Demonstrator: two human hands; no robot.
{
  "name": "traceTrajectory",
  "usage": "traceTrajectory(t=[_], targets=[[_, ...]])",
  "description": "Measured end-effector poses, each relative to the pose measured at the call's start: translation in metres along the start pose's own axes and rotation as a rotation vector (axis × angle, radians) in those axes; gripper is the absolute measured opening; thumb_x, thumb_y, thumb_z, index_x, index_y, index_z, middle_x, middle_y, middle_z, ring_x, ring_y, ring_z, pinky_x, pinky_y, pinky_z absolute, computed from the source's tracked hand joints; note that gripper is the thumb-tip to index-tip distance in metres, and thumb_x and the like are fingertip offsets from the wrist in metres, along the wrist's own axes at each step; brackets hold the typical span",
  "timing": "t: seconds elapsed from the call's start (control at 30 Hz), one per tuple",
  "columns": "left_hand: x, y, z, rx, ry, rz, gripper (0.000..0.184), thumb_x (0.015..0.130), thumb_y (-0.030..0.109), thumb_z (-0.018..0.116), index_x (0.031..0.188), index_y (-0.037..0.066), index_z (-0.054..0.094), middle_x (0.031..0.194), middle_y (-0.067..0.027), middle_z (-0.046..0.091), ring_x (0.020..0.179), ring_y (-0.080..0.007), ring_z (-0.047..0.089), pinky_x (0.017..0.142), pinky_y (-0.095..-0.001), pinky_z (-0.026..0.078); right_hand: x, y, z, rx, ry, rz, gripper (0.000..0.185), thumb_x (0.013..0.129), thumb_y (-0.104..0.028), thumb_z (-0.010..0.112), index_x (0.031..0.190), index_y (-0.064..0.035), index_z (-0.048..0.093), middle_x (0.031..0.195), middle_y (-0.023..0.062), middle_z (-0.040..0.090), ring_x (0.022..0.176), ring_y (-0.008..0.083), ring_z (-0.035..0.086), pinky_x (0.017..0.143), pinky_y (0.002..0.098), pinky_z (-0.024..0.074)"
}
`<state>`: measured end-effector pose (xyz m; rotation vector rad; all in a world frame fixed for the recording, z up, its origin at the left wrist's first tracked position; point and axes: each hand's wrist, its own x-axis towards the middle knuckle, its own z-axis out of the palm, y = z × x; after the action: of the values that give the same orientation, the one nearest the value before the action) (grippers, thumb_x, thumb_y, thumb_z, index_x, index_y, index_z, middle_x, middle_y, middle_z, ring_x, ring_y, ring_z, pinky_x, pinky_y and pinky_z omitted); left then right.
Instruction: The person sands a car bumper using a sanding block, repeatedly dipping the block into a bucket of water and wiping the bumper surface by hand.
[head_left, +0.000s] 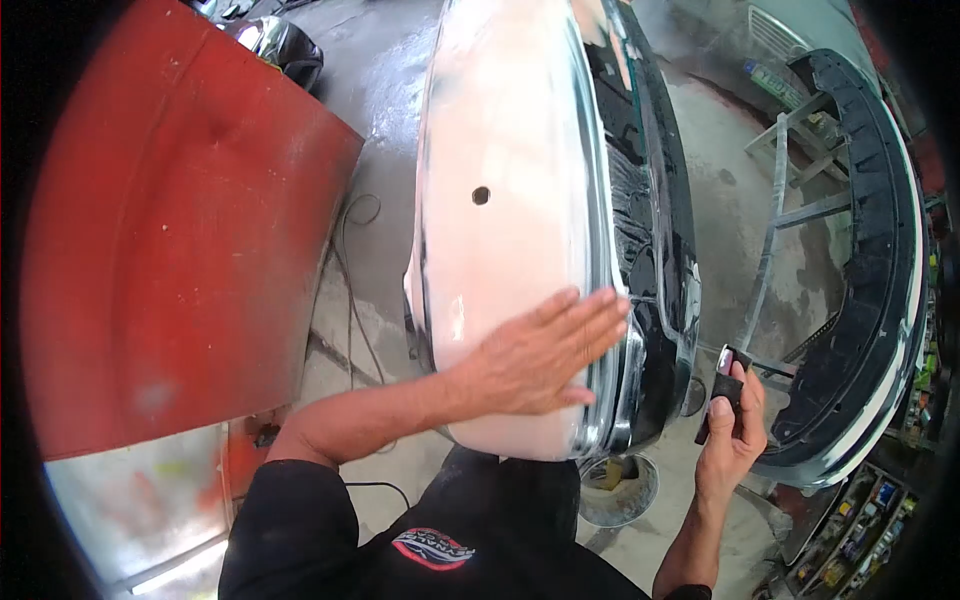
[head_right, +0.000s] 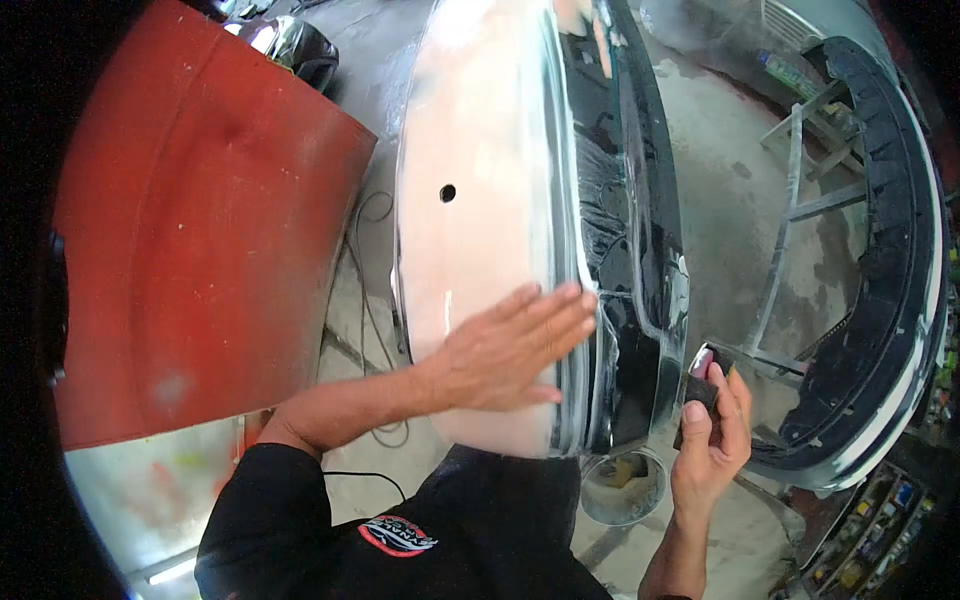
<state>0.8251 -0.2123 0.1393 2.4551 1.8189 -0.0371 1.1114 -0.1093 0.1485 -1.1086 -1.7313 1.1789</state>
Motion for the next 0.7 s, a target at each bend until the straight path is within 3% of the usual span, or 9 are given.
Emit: traceTrajectory(t=[0.1, 0.13, 0.2, 0.3, 0.47, 0.5, 0.6, 0.7], targets=[[-0.022, 0.039, 0.018, -0.071, 0.067, 0.011, 0.085, 0.103, 0.061, 0.047, 0.163, 0.002, 0.035, 0.171, -0.0163, 0.031, 0.161, -0.0296, 0.022, 0.132, -0.0489, 0.008, -0.003, 0.0, 0.003, 0.045, -0.017, 0.009, 0.042, 0.1, -0.008, 0.066, 0.138, 0.0083, 0.064, 0.142, 0.0111, 0.056, 0.085, 0.0069, 0.058, 0.066, 0.0198, 0.0446], [-0.028, 0.051, 0.024, -0.007, 0.072, 0.022, 0.086, 0.101, 0.064, 0.048, 0.162, 0.005, 0.037, 0.171, -0.014, 0.032, 0.161, -0.0287, 0.021, 0.132, -0.0505, 0.005, -0.005, -0.002, 0.004, 0.067, -0.022, 0.025, 0.042, 0.1, -0.008, 0.066, 0.139, 0.008, 0.064, 0.141, 0.0102, 0.056, 0.08, 0.0052, 0.056, 0.06, 0.019, 0.0432], [-0.041, 0.073, 0.04, 0.124, 0.083, 0.046, 0.089, 0.097, 0.071, 0.051, 0.162, 0.011, 0.04, 0.171, -0.0093, 0.033, 0.162, -0.0267, 0.02, 0.131, -0.0536, -0.002, -0.009, 0.003, 0.006, 0.097, -0.017, 0.008, 0.042, 0.1, -0.007, 0.066, 0.139, 0.0077, 0.064, 0.141, 0.0095, 0.056, 0.078, 0.0049, 0.056, 0.058, 0.019, 0.0431], [-0.062, 0.097, 0.063, 0.131, 0.173, 0.106, 0.085, 0.097, 0.068, 0.053, 0.161, 0.012, 0.043, 0.171, -0.0071, 0.035, 0.162, -0.0246, 0.021, 0.131, -0.0507, 0.002, -0.015, -0.006, 0.008, 0.113, -0.053, 0.04, 0.041, 0.099, -0.006, 0.065, 0.139, 0.0052, 0.065, 0.141, 0.0088, 0.056, 0.074, 0.0038, 0.055, 0.055, 0.0188, 0.0414], [-0.065, 0.09, 0.065, -0.004, 0.196, 0.104, 0.084, 0.095, 0.06, 0.062, 0.161, 0.011, 0.042, 0.17, -0.0075, 0.036, 0.161, -0.0243, 0.023, 0.131, -0.0496, 0.011, -0.022, -0.014, 0.019, -0.098, -0.167, -0.121, 0.038, 0.098, -0.003, 0.065, 0.135, 0.0041, 0.068, 0.135, 0.0119, 0.061, 0.1, 0.0145, 0.063, 0.084, 0.0266, 0.0524], [-0.061, 0.078, 0.056, -0.029, 0.193, 0.052, 0.084, 0.094, 0.057, 0.064, 0.16, 0.011, 0.042, 0.17, -0.0078, 0.037, 0.161, -0.025, 0.025, 0.13, -0.0501, 0.013, -0.023, -0.026, 0.026, -0.138, -0.194, -0.115, 0.038, 0.097, -0.003, 0.067, 0.134, 0.004, 0.069, 0.134, 0.0159, 0.063, 0.116, 0.0227, 0.062, 0.1, 0.0324, 0.0491], [-0.036, 0.013, 0.013, -0.151, 0.229, -0.093, 0.082, 0.09, 0.044, 0.072, 0.16, 0.01, 0.043, 0.169, -0.0096, 0.038, 0.158, -0.029, 0.031, 0.128, -0.0527, 0.02, -0.02, -0.029, 0.042, -0.274, -0.247, -0.246, 0.042, 0.091, -0.001, 0.074, 0.132, -0.0008, 0.071, 0.137, 0.0225, 0.064, 0.121, 0.0332, 0.065, 0.105, 0.0385, 0.0489], [0.006, -0.066, -0.007, -0.082, 0.37, -0.196, 0.069, 0.096, 0.035, 0.067, 0.158, 0.01, 0.046, 0.167, -0.0126, 0.041, 0.156, -0.0338, 0.034, 0.127, -0.055, 0.027, -0.009, -0.024, 0.062, -0.315, -0.269, -0.372, 0.045, 0.087, 0.001, 0.076, 0.131, -0.0061, 0.073, 0.139, 0.0228, 0.063, 0.121, 0.0361, 0.064, 0.105, 0.0417, 0.0491]])
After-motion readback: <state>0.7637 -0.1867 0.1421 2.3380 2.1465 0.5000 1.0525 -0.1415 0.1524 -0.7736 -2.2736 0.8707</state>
